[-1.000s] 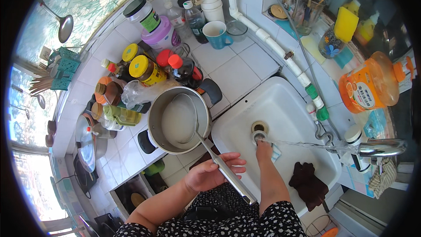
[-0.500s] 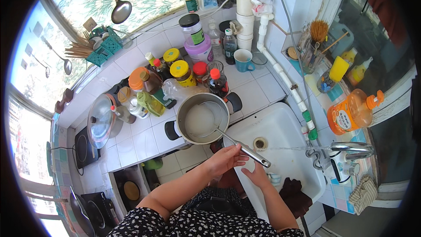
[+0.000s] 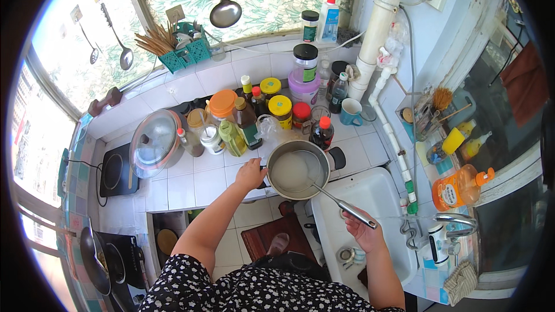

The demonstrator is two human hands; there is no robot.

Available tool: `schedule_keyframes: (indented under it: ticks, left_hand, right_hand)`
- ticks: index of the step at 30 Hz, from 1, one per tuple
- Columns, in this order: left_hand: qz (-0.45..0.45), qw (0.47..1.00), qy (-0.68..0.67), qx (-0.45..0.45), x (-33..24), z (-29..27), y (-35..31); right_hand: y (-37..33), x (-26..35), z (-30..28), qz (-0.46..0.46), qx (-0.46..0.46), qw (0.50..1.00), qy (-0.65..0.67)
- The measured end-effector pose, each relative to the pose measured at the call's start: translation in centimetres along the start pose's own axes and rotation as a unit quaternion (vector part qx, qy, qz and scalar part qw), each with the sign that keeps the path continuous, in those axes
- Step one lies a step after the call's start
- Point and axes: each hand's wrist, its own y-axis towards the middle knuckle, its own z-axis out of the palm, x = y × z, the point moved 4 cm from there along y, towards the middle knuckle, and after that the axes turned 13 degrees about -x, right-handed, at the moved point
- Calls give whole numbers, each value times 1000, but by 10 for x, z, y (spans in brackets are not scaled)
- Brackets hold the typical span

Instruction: The person washes several kitchen items in a sink using a cloth and running water. They scrub and rinse yellow plates, a metal bowl, and a metal strainer, then place the cleaned items on the counter or back into the sink area.

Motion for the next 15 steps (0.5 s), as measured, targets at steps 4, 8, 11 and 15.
schedule_keyframes:
  ticks: [4,8,11,15]
  left_hand:
    - [-71,941,-102,314,40,51,34]
    - [-295,798,-210,481,25,42,43]
    - [-306,749,-220,544,20,57,32]
    - [-357,662,-312,580,12,82,-1]
  right_hand:
    - [-15,25,41,164,53,985,17]
    - [-15,28,51,176,7,975,-134]
    - [-23,20,63,216,24,946,-239]
    - [-39,26,46,127,5,911,-393]
